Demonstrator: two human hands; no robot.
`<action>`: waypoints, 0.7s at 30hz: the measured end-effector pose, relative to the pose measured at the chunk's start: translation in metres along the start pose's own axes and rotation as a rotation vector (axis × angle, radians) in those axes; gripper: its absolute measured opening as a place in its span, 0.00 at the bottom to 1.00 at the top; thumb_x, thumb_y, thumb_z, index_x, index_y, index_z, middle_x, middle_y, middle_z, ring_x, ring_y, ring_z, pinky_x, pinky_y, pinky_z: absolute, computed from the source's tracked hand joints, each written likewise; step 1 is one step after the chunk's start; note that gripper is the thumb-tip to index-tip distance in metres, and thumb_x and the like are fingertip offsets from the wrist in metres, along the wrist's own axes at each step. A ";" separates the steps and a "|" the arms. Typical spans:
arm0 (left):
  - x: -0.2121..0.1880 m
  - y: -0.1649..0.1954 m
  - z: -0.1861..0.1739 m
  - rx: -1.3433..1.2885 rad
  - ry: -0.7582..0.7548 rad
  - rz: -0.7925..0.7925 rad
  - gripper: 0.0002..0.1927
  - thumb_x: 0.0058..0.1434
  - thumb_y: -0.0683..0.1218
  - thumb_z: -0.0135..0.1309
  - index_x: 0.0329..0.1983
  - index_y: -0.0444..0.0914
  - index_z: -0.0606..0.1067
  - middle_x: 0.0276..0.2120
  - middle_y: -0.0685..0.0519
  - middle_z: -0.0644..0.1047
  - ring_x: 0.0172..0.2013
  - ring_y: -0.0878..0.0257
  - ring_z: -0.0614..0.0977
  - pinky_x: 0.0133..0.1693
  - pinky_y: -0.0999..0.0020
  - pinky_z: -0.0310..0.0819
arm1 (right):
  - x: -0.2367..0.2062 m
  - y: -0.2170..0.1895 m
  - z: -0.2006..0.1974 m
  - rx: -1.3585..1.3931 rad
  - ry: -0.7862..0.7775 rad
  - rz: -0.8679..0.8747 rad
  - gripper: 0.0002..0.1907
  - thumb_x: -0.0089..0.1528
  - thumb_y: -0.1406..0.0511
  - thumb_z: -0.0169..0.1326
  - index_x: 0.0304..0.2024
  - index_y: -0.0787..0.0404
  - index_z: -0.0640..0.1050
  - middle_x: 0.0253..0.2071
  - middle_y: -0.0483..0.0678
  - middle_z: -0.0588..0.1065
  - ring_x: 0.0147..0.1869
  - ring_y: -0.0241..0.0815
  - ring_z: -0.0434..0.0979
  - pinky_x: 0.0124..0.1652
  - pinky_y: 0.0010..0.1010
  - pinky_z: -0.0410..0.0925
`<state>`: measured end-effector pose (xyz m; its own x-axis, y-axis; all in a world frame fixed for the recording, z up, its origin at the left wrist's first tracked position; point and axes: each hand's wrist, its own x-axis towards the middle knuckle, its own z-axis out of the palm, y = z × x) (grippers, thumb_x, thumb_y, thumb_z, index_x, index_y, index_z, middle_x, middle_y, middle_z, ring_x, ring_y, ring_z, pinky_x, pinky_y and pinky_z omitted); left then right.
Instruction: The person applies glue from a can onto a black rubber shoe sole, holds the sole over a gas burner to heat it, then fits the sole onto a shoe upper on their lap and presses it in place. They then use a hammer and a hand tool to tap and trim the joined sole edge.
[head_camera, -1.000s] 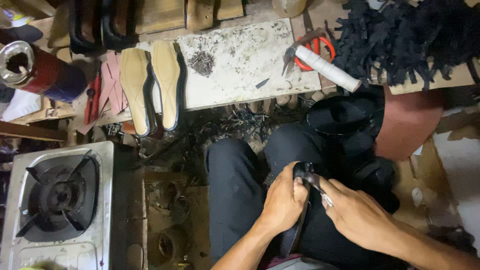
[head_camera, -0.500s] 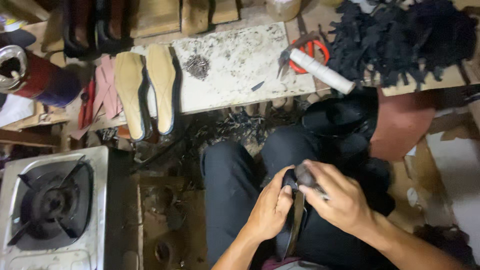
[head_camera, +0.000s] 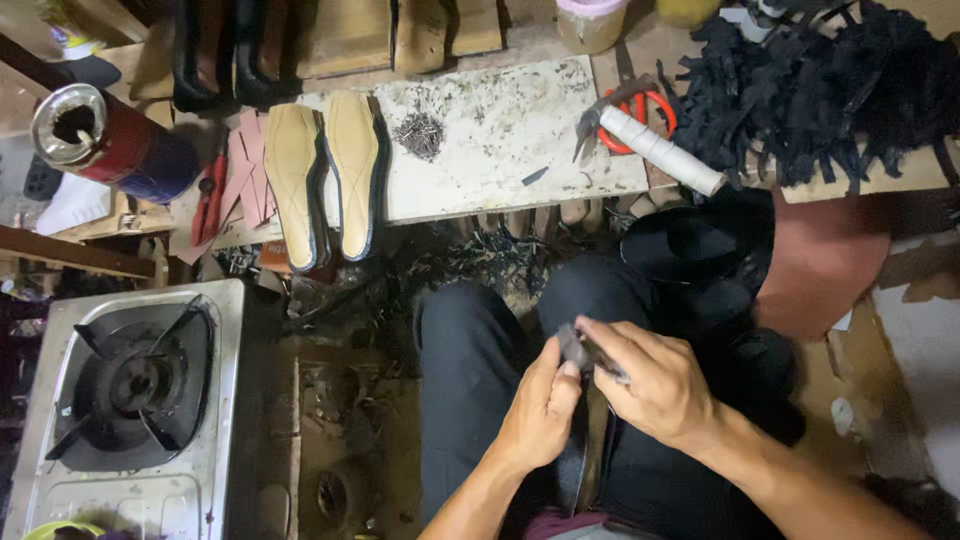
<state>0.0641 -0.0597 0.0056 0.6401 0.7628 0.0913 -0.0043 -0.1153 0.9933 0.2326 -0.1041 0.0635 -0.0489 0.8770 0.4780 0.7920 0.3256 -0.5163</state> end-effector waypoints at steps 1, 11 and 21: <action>0.000 0.002 -0.001 -0.002 0.004 -0.051 0.25 0.71 0.46 0.37 0.69 0.35 0.63 0.55 0.38 0.76 0.56 0.47 0.79 0.59 0.58 0.69 | -0.002 -0.002 -0.001 0.039 -0.024 0.113 0.26 0.53 0.72 0.63 0.55 0.70 0.75 0.37 0.54 0.77 0.34 0.46 0.81 0.33 0.32 0.73; -0.001 0.013 0.000 0.084 0.002 -0.239 0.26 0.70 0.47 0.37 0.72 0.39 0.60 0.44 0.39 0.77 0.45 0.49 0.81 0.52 0.59 0.72 | -0.049 -0.004 -0.023 0.224 -0.476 0.650 0.10 0.62 0.64 0.52 0.43 0.62 0.77 0.32 0.49 0.76 0.38 0.47 0.80 0.39 0.37 0.73; 0.001 -0.003 0.009 0.079 -0.079 -0.146 0.27 0.72 0.47 0.38 0.73 0.36 0.59 0.50 0.36 0.76 0.52 0.45 0.78 0.56 0.56 0.69 | -0.052 -0.009 -0.031 -0.287 -0.606 0.410 0.37 0.56 0.67 0.54 0.69 0.59 0.65 0.41 0.53 0.71 0.28 0.56 0.80 0.28 0.44 0.73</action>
<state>0.0716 -0.0639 0.0024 0.6882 0.7228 -0.0628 0.1516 -0.0585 0.9867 0.2466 -0.1636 0.0655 0.0232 0.9742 -0.2247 0.9410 -0.0971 -0.3241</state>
